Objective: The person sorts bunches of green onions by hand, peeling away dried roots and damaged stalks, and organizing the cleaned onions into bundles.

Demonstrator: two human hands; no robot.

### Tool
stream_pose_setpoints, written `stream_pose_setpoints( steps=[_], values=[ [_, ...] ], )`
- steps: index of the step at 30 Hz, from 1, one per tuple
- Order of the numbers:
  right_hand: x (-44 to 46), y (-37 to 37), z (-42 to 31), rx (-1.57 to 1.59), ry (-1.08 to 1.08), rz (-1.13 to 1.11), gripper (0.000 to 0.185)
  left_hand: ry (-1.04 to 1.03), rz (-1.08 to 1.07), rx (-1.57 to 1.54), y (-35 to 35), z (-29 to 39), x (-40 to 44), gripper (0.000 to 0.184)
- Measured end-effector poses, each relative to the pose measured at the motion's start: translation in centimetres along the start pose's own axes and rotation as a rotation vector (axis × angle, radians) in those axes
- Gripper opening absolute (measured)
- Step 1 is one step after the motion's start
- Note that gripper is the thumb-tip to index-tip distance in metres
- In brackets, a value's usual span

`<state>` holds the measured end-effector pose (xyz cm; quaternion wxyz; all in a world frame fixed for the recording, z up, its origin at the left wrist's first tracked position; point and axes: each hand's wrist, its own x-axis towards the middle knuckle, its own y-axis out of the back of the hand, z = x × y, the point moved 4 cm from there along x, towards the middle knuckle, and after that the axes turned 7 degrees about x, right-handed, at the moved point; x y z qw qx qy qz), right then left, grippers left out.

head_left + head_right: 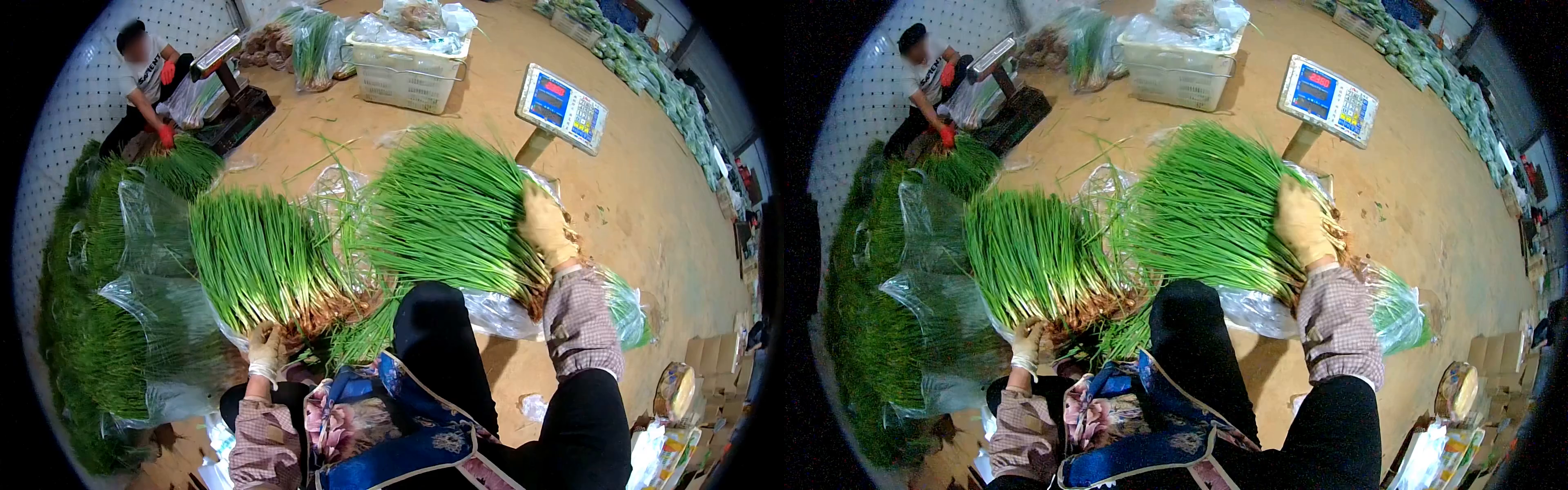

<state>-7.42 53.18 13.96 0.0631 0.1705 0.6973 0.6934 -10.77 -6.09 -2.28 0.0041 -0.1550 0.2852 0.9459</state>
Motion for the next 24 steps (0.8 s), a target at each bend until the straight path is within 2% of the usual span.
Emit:
stream_pose_setpoints(
  steps=[1,3,5,7,8,9,11,12,13,15,16,19,24],
  values=[
    [0.5,0.6,-2.6,0.174,0.107,0.077,0.050,-0.108,0.063,0.090,0.6,2.1,-0.6,0.028],
    [0.7,-1.5,-7.7,0.549,0.325,0.065,0.034,-0.089,-0.004,0.063,1.3,5.0,-0.7,0.029],
    [1.4,-5.7,-13.3,0.589,0.454,-0.054,0.026,-0.119,0.001,0.052,2.0,4.1,0.7,0.031],
    [2.3,-9.5,-18.0,0.434,0.361,-0.313,0.026,-0.207,0.048,0.182,2.7,4.4,1.6,0.031],
    [3.0,-11.6,-19.5,0.333,0.358,-0.310,0.026,-0.133,0.028,0.123,2.6,4.2,1.5,0.031],
    [3.8,-14.1,-20.5,0.229,0.353,-0.308,0.026,-0.045,-0.006,0.119,2.3,0.4,3.4,0.031],
    [5.4,-17.8,-21.4,0.279,0.038,-0.353,0.021,0.048,-0.037,-0.089,1.5,3.3,2.2,0.032],
    [5.7,-18.2,-21.5,0.251,-0.014,-0.339,0.017,-0.078,-0.015,-0.024,1.1,2.2,3.2,0.032],
    [5.9,-17.1,-21.8,0.241,-0.015,-0.339,0.017,-0.163,0.003,0.036,1.2,6.0,1.7,0.032],
    [5.8,-15.7,-22.3,0.192,0.031,-0.481,0.017,-0.217,-0.008,0.157,0.6,5.1,3.0,0.032],
    [5.9,-17.2,-21.6,0.287,-0.021,-0.441,0.020,-0.209,-0.013,0.146,0.3,5.5,3.1,0.032],
    [4.8,-13.5,-21.7,0.323,-0.029,-0.423,0.023,-0.251,-0.025,0.160,-0.3,8.2,2.8,0.032],
    [4.8,-13.8,-21.8,0.242,0.094,-0.405,0.021,-0.351,-0.078,0.196,-1.0,10.6,3.1,0.034]
  ],
)
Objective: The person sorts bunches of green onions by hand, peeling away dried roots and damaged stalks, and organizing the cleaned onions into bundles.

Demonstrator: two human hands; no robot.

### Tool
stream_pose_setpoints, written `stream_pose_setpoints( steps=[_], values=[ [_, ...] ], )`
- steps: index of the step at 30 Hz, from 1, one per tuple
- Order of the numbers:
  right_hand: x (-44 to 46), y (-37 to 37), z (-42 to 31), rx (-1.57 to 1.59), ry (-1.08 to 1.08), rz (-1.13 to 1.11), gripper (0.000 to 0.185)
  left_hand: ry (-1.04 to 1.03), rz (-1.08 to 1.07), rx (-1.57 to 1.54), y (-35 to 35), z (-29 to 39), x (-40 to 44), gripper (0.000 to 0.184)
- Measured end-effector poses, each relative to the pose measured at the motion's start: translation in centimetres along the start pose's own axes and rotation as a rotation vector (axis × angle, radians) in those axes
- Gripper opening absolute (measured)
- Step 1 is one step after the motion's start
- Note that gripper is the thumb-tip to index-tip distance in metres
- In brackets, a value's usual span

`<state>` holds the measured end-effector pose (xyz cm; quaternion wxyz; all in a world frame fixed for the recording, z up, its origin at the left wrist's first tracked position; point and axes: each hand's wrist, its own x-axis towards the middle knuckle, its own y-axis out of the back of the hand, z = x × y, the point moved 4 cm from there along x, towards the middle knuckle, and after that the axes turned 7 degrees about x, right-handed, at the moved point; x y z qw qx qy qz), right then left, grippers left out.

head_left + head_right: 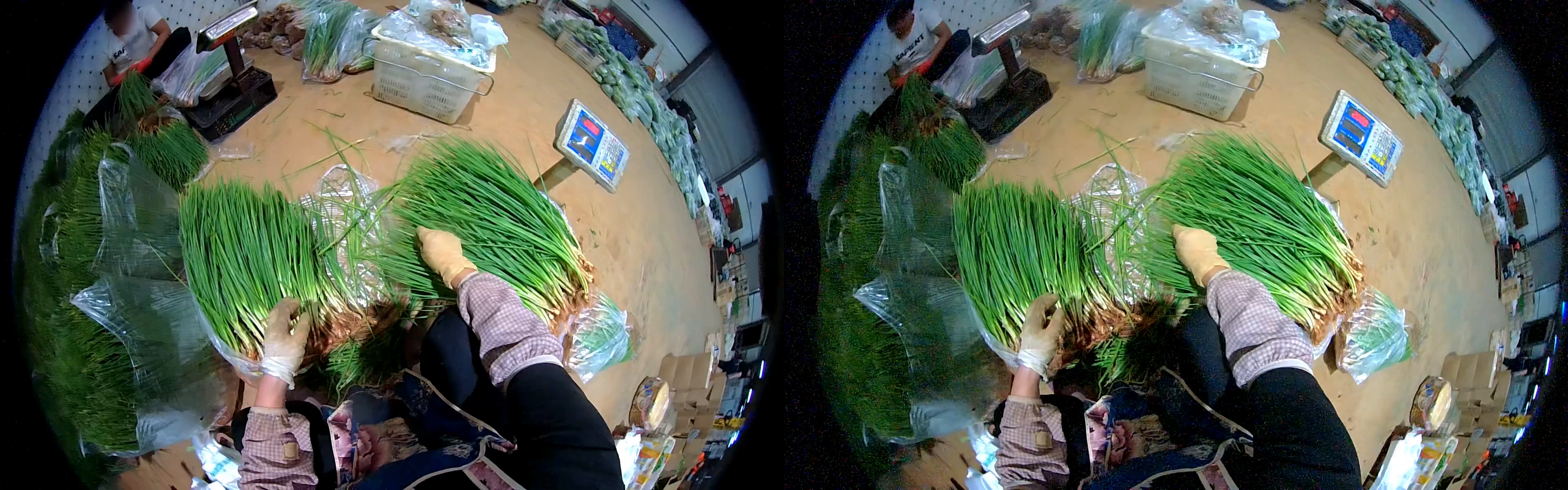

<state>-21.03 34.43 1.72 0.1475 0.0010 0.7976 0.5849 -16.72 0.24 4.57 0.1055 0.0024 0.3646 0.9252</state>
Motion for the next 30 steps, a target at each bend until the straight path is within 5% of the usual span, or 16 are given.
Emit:
stream_pose_setpoints(
  steps=[6,9,12,18,22,27,29,30],
  values=[
    [0.2,-0.2,-2.0,0.063,0.185,0.057,0.030,0.026,-0.043,0.008,0.2,0.8,0.9,0.040],
    [1.1,1.8,-3.1,0.008,0.206,0.272,0.036,0.035,-0.044,-0.008,0.4,0.7,1.1,0.040],
    [2.6,4.2,-0.6,-0.089,0.129,0.641,0.020,0.005,-0.014,-0.003,0.5,0.7,1.1,0.037],
    [4.6,2.4,3.5,-0.122,-0.115,0.401,0.017,-0.022,0.007,-0.023,0.5,0.3,1.4,0.036],
    [4.0,3.6,2.9,-0.039,0.019,0.522,0.017,0.024,0.005,-0.012,0.4,0.1,1.9,0.038],
    [3.6,3.4,4.1,0.327,0.130,0.588,0.024,0.093,0.039,-0.009,2.8,-1.2,3.3,0.038],
    [3.5,3.5,4.0,0.711,-0.102,0.375,0.027,0.150,0.061,-0.122,4.1,-1.5,3.7,0.036],
    [3.1,4.4,3.1,0.597,-0.123,0.403,0.026,0.163,0.058,-0.173,4.7,-1.3,3.7,0.035]
  ],
)
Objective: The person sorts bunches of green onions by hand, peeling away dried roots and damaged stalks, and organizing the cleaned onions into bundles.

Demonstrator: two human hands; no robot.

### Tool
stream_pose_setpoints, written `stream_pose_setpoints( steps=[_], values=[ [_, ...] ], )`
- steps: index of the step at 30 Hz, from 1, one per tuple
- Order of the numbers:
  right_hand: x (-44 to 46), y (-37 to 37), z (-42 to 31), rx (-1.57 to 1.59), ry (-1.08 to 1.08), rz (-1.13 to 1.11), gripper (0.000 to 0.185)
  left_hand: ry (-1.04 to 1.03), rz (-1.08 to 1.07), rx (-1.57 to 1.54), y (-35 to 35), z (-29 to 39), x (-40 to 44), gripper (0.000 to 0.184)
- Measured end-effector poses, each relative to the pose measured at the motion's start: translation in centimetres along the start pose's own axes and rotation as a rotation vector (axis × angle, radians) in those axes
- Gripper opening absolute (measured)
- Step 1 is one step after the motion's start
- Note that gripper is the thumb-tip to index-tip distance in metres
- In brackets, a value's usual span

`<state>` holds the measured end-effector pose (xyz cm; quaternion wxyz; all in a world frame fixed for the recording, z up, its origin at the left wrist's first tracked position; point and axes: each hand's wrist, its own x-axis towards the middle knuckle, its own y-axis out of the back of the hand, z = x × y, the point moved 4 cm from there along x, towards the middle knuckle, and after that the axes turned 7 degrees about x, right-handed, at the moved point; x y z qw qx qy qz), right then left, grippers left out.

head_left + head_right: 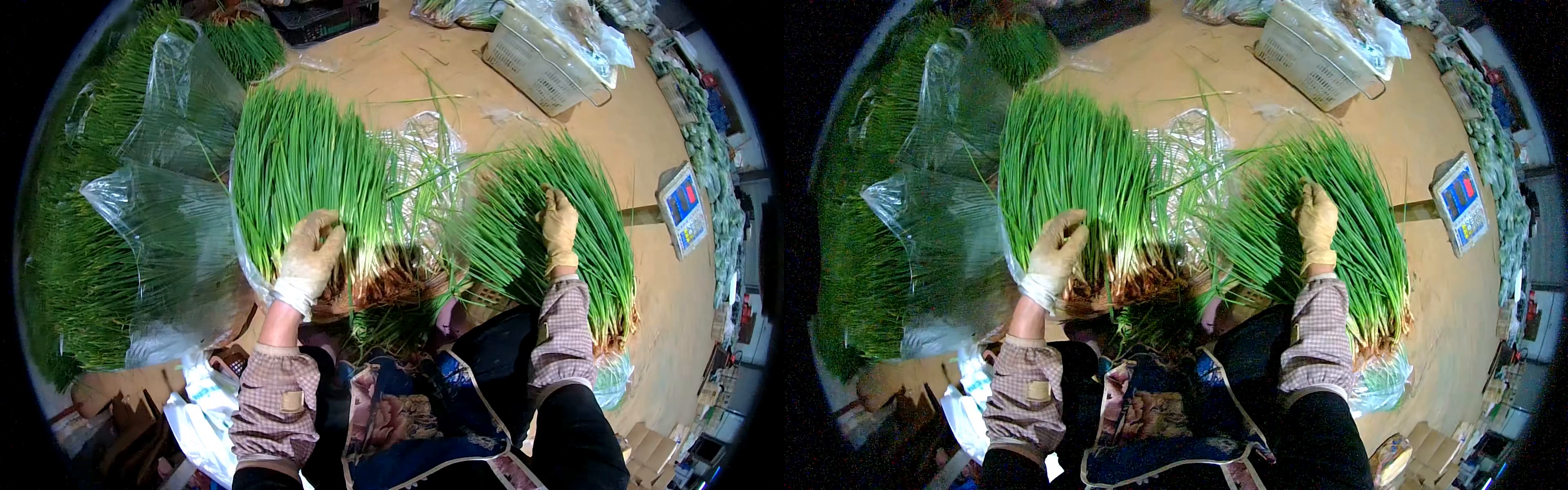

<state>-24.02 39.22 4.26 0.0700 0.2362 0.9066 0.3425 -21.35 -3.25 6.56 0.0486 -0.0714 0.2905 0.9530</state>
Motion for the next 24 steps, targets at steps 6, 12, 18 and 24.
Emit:
stream_pose_setpoints(
  steps=[6,12,18,24],
  values=[
    [-0.6,-3.3,-3.0,-0.363,0.341,-0.098,0.064,0.042,0.073,-0.034,1.1,-1.2,-0.2,0.033],
    [-8.1,-20.3,0.3,-0.424,0.306,-0.945,0.024,-0.018,0.052,0.063,0.6,-0.5,-0.5,0.036],
    [-15.1,-28.8,11.4,-0.565,-0.279,-0.978,0.031,-0.057,0.082,0.031,0.8,-0.8,-0.5,0.032],
    [-15.1,-29.0,13.3,-0.271,-0.529,-0.908,0.030,-0.112,0.098,0.000,-0.1,-0.7,0.0,0.029]
  ],
)
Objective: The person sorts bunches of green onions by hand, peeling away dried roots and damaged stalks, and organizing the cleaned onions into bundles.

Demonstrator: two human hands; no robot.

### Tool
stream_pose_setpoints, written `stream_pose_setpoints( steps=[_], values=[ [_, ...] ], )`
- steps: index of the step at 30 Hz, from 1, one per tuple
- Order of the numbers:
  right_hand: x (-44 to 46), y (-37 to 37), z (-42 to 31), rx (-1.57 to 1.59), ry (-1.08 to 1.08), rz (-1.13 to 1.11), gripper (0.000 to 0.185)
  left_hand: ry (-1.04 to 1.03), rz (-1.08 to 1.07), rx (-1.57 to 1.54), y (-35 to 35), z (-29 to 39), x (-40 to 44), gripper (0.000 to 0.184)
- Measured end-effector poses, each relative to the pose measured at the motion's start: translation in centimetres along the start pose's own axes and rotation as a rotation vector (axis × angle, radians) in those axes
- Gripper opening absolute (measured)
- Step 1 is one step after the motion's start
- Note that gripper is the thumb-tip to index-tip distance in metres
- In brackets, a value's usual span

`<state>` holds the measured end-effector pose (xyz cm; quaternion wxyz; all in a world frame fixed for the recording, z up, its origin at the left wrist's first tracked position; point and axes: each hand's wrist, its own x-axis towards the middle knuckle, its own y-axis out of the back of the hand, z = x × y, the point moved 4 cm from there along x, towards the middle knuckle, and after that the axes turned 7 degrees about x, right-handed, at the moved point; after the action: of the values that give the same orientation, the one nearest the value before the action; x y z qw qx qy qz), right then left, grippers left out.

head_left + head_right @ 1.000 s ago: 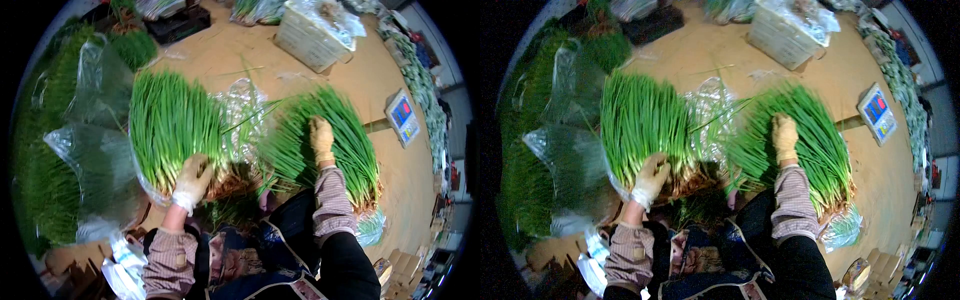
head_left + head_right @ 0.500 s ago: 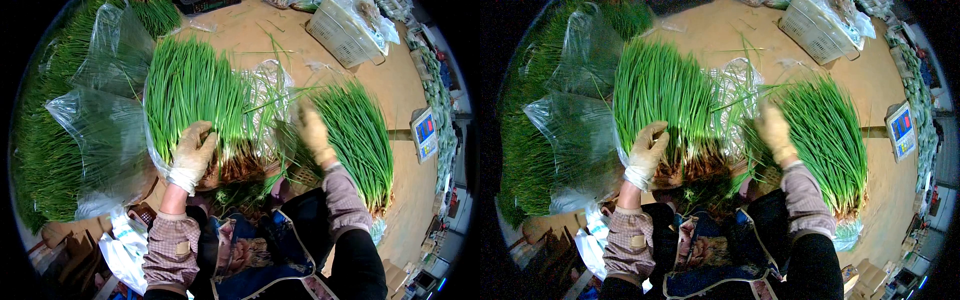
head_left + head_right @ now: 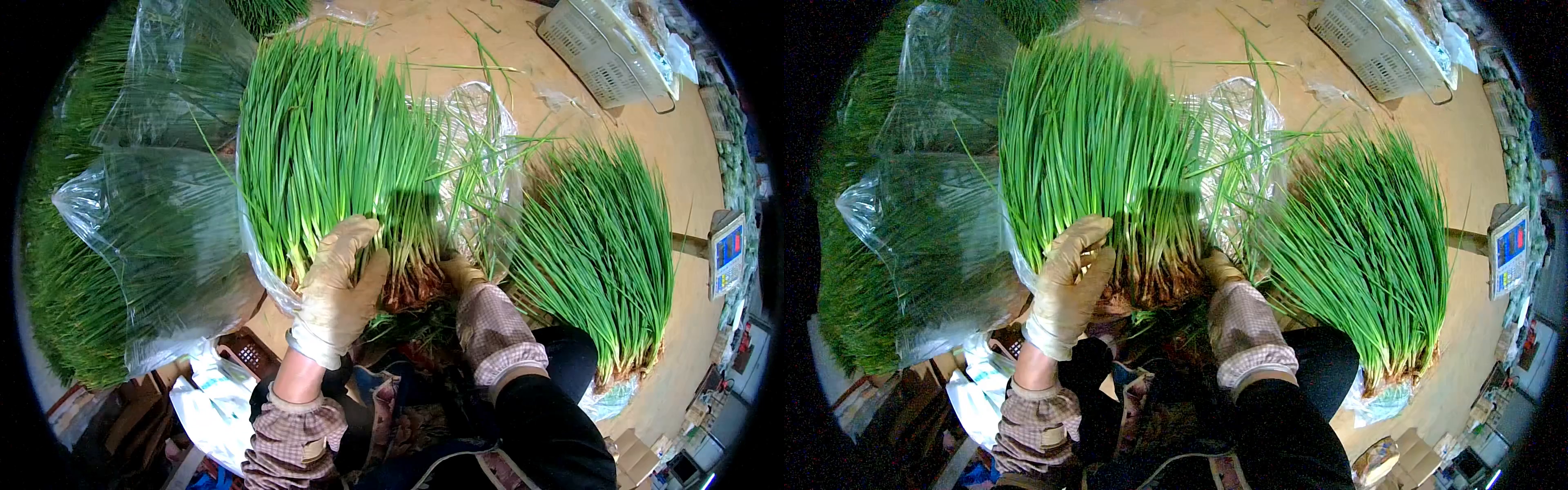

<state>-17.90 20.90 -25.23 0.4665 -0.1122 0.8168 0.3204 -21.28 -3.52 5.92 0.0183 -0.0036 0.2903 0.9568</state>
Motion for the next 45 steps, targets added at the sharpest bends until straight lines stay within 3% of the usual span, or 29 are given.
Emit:
stream_pose_setpoints(
  steps=[3,6,9,10,11,13,15,16,17,18,20,22,23,25,26,28,31,33,35,37,38,39,41,42,43,45],
  values=[
    [-3.1,3.2,-2.7,0.305,0.010,-0.032,0.029,-0.036,0.006,0.020,-0.5,0.0,0.0,0.029],
    [-8.1,7.5,-7.0,0.656,0.074,-0.044,0.027,0.055,-0.037,0.005,-0.6,-0.1,0.0,0.030],
    [-12.1,9.5,-10.8,0.872,0.309,-0.064,0.024,0.045,-0.074,0.101,-0.5,0.2,-0.1,0.029],
    [-13.3,9.8,-12.1,0.985,0.491,-0.084,0.021,0.037,-0.048,0.127,-0.5,0.3,-0.1,0.031],
    [-14.4,9.1,-13.7,0.887,0.559,-0.061,0.030,0.030,-0.048,0.125,-0.7,0.4,-0.1,0.031],
    [-15.4,5.5,-15.0,1.025,0.688,-0.163,0.031,0.230,-0.134,-0.031,-1.3,-0.2,-0.6,0.033],
    [-19.1,3.1,-15.9,1.117,0.820,-0.194,0.042,0.225,-0.110,-0.017,-1.0,0.0,-0.9,0.035],
    [-21.8,3.1,-16.3,0.798,0.798,-0.162,0.050,0.437,-0.250,-0.139,-1.1,-0.4,-1.0,0.035],
    [-22.8,2.2,-16.6,0.784,0.898,-0.176,0.051,0.649,-0.392,-0.264,-1.4,-0.7,-1.5,0.035],
    [-23.8,1.3,-16.8,0.772,0.998,-0.191,0.052,0.553,-0.335,-0.461,-2.3,-1.9,-1.5,0.035],
    [-25.5,1.7,-17.3,0.753,1.132,-0.187,0.053,0.574,-0.228,-0.603,0.2,-0.4,-1.5,0.026],
    [-24.5,2.2,-16.2,0.726,0.926,-0.282,0.054,0.456,-0.083,-0.881,1.6,-0.6,-1.4,0.019],
    [-21.4,1.5,-14.5,0.683,0.784,-0.107,0.046,0.350,0.036,-0.632,2.8,-0.6,-1.2,0.019],
    [-17.3,1.0,-11.6,0.167,0.529,0.227,0.049,0.282,0.110,-0.824,3.7,-0.8,-1.2,0.020],
    [-16.8,-0.1,-11.2,0.161,0.532,0.226,0.049,0.274,0.142,-0.837,4.1,-1.1,-1.3,0.022],
    [-16.0,-2.7,-10.5,-0.425,0.498,0.387,0.056,0.268,0.178,-0.829,4.6,-1.0,-1.4,0.022],
    [-12.6,-3.9,-9.5,-0.696,0.389,0.364,0.059,0.240,0.214,-0.878,4.8,-2.2,-1.2,0.023],
    [-11.6,-2.0,-8.4,-0.625,0.413,0.383,0.048,0.284,0.202,-0.923,4.7,-3.0,-1.2,0.022],
    [-13.1,1.4,-7.5,0.585,0.233,0.096,0.037,0.283,0.214,-0.964,4.8,-3.3,-1.2,0.022],
    [-11.4,3.8,-5.9,0.638,0.448,0.341,0.028,0.275,0.185,-0.937,4.9,-2.9,-1.3,0.024],
    [-10.7,4.5,-5.2,0.393,0.396,0.365,0.033,0.281,0.185,-0.939,4.9,-2.7,-1.4,0.024],
    [-9.9,4.1,-4.8,0.392,0.395,0.365,0.033,0.286,0.183,-0.918,4.9,-2.3,-1.3,0.025],
    [-8.9,1.9,-5.3,0.059,0.314,0.186,0.042,0.290,0.181,-0.895,4.9,-1.9,-1.0,0.026],
    [-9.2,0.4,-5.9,-0.046,0.442,0.177,0.050,0.294,0.178,-0.892,4.9,-1.7,-0.9,0.026],
    [-10.2,-0.5,-6.8,-0.102,0.402,0.181,0.066,0.300,0.175,-0.887,4.8,-1.8,-0.9,0.026],
    [-10.5,-0.2,-8.3,-0.184,0.225,0.025,0.064,0.314,0.172,-0.876,4.7,-2.0,-0.8,0.025]
  ],
)
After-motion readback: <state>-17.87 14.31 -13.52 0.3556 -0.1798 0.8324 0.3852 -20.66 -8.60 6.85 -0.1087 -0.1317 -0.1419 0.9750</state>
